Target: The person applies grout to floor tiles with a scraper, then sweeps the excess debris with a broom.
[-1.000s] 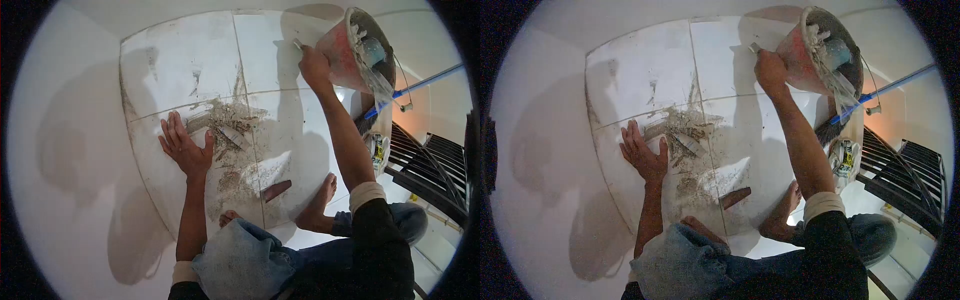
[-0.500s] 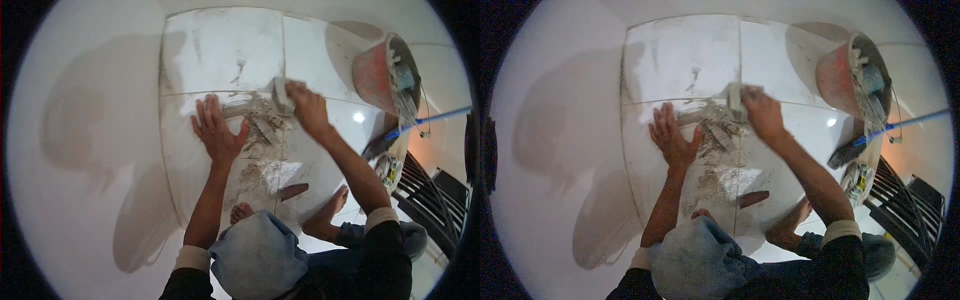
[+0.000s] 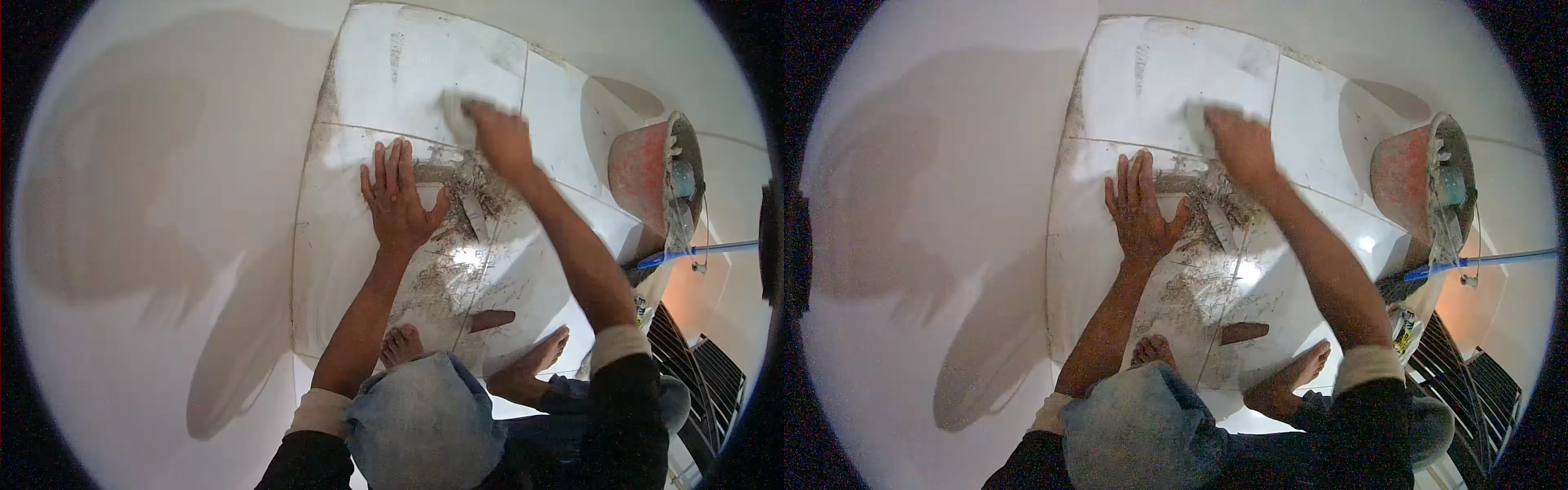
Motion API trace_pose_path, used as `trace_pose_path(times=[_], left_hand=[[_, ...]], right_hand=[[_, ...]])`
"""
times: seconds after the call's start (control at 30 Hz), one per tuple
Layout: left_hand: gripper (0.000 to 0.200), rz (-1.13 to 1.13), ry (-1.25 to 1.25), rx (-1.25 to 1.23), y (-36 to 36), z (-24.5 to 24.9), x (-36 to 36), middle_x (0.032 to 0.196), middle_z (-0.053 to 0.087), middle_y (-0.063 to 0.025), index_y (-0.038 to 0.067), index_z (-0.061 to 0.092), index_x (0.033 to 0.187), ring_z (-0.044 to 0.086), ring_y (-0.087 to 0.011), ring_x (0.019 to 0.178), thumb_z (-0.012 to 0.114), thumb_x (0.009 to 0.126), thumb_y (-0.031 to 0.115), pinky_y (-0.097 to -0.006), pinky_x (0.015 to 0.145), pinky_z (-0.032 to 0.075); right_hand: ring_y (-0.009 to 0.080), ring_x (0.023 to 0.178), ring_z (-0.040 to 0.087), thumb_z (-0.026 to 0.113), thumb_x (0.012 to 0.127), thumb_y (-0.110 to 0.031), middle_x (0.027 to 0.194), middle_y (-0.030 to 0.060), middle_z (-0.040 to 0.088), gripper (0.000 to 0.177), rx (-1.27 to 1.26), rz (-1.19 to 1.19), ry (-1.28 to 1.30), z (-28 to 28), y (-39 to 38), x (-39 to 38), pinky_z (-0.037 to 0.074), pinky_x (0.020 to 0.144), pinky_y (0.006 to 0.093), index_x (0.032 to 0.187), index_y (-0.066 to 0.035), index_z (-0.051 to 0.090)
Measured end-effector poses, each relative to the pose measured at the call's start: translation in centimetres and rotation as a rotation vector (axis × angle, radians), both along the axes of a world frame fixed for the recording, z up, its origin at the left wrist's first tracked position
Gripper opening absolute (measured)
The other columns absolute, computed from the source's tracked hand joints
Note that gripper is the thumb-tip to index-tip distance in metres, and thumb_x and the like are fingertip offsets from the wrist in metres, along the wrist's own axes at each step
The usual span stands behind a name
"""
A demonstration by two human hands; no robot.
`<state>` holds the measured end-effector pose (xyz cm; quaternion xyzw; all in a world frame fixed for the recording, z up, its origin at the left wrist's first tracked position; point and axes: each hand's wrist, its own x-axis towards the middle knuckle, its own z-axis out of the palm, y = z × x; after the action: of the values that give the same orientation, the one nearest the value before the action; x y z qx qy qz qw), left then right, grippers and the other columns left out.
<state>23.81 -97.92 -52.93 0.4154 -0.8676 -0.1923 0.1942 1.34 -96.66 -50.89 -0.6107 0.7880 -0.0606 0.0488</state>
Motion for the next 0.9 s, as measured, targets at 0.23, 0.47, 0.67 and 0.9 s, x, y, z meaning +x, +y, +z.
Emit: trace_pose_path(times=[0.23,0.47,0.67,0.9], left_hand=[[0.084,0.015,0.039,0.042,-0.6,-0.1,0.0,0.154,0.037,-0.0154,0.003,0.033,0.151,0.025,-0.0352,0.148,0.062,0.086,0.047,-0.0594,0.118,0.012],[0.082,0.010,0.024,0.037,-0.4,0.3,0.1,0.153,0.038,-0.0171,0.002,0.034,0.150,0.025,-0.0364,0.148,0.060,0.087,0.048,-0.0600,0.118,0.012],[0.083,0.010,0.036,0.073,-0.7,0.5,0.1,0.151,0.040,-0.0182,0.002,0.036,0.149,0.026,-0.0385,0.147,0.059,0.086,0.051,-0.0616,0.118,0.012],[0.084,0.018,0.048,0.079,-0.2,0.3,0.6,0.153,0.037,-0.0171,0.003,0.035,0.150,0.025,-0.0383,0.147,0.059,0.086,0.052,-0.0617,0.118,0.012]], right_hand=[[0.0268,0.086,0.072,0.063,0.084,-0.008,0.102,0.0131,0.073,0.043,-0.002,0.209,0.117,0.6,0.1,0.3,0.057,0.076,0.0440,0.125,-0.017,0.065],[0.0323,0.079,0.069,0.056,0.087,-0.013,0.087,0.0162,0.070,0.025,-0.107,0.056,0.229,0.4,-11.8,-7.2,0.054,0.068,0.0474,0.108,-0.015,0.070],[0.0315,0.085,0.071,0.058,0.086,-0.010,0.091,0.0159,0.071,0.031,-0.018,0.212,0.246,-1.2,-7.0,1.6,0.056,0.073,0.0466,0.116,-0.014,0.065],[0.0346,0.079,0.071,0.057,0.089,-0.014,0.091,0.0193,0.071,0.015,-0.110,0.106,0.281,-0.9,-16.3,-4.0,0.056,0.072,0.0490,0.093,-0.008,0.069]])
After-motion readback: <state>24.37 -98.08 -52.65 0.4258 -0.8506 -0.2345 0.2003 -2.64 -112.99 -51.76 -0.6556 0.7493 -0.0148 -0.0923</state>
